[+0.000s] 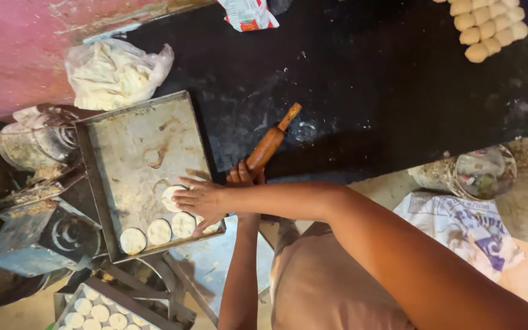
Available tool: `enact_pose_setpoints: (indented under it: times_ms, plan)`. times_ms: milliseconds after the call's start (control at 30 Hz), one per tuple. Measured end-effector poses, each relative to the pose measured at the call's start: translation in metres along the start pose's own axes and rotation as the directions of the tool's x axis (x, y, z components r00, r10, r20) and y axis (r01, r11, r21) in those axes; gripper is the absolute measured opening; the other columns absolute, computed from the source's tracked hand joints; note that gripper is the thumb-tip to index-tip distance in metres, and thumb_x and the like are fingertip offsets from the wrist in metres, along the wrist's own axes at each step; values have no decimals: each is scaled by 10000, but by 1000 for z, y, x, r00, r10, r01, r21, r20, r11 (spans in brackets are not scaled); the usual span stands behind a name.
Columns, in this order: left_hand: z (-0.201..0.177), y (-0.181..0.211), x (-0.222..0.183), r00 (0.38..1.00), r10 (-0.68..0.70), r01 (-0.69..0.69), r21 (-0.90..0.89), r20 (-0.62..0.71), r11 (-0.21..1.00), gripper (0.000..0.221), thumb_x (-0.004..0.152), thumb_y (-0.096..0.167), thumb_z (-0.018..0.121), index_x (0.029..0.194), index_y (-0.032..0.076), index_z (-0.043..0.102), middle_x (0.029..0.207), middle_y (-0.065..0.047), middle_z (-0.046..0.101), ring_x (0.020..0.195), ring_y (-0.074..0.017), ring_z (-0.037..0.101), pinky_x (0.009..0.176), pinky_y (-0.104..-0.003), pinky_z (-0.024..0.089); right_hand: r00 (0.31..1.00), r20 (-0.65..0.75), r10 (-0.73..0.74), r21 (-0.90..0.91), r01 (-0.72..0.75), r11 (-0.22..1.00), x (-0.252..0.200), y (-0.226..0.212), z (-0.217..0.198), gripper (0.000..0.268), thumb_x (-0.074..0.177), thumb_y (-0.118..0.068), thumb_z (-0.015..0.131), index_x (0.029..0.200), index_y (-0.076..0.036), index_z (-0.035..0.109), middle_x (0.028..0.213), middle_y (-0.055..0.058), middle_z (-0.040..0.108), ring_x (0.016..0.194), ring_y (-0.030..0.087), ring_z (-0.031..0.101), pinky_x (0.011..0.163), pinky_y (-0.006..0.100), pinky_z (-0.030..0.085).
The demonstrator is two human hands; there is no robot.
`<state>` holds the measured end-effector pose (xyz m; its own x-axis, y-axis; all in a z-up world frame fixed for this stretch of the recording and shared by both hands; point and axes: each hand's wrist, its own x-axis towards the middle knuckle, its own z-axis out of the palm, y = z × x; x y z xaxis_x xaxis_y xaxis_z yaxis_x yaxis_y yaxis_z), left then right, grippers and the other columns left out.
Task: The person flattens dough balls using a rolling pin and hands, placing each flattened dough disc onto a metal tray.
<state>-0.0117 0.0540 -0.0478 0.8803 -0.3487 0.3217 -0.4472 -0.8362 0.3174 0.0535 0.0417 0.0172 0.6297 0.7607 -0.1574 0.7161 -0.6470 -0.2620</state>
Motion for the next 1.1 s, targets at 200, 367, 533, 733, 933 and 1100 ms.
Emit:
enact_pose_setpoints:
  times_ms: [200, 367, 533, 733, 933, 1100]
  plan:
    - [-6, -6, -3, 998, -10, 8, -34, -70, 999, 546, 874, 390, 775, 1251, 15, 653, 1107, -213, 679, 961, -427, 656, 795, -546, 524, 978, -127, 163, 766, -7, 643, 51, 20, -5, 860, 971, -647, 125, 1582, -69, 303, 1671, 89, 290, 1554, 203, 207, 1220, 621, -83]
    - [9, -10, -10, 972, 218, -197, 192, -91, 961, 434, 889, 352, 741, 1198, 69, 630, 1226, -178, 693, 1064, -403, 666, 827, -545, 508, 980, -191, -61, 159, 92, 983, 42, -9, -1, 916, 1037, -728, 199, 1574, 4, 321, 1651, 179, 325, 1557, 283, 249, 1212, 616, -35]
    - [5, -8, -9, 1000, 5, -6, -80, -11, 997, 577, 892, 354, 744, 1307, -28, 623, 1189, -270, 651, 1001, -449, 615, 806, -568, 508, 989, -145, 0, 326, 47, 944, 33, -7, -18, 720, 1007, -610, 417, 1488, -75, 459, 1513, 146, 479, 1435, 290, 364, 1187, 626, 50]
    - [-27, 6, 1, 1000, 5, -6, -137, -4, 991, 520, 892, 342, 758, 1257, 8, 598, 1014, -200, 652, 899, -407, 633, 748, -533, 489, 381, -547, 746, 807, 1, 591, -100, 81, -20, 364, 984, -374, 687, 944, -18, 752, 770, 79, 743, 637, 105, 669, 556, 301, 521]
    - [-38, 30, 16, 1000, 16, -16, -23, -6, 1000, 573, 905, 397, 725, 1301, -1, 612, 1002, -213, 656, 890, -416, 634, 767, -513, 500, -18, -421, 907, 809, -460, 367, -320, 173, 13, 609, 1023, -462, 691, 634, -19, 541, 537, 104, 476, 508, 158, 444, 494, 372, 382]
    - [-28, 34, 20, 1000, -1, -1, 95, 24, 995, 594, 916, 459, 700, 1272, -8, 612, 1031, -211, 646, 903, -410, 644, 769, -501, 512, 4, -580, 815, 571, -711, 410, -445, 311, 22, 331, 954, -311, 754, 1104, -17, 736, 991, 184, 731, 943, 372, 679, 912, 507, 464]
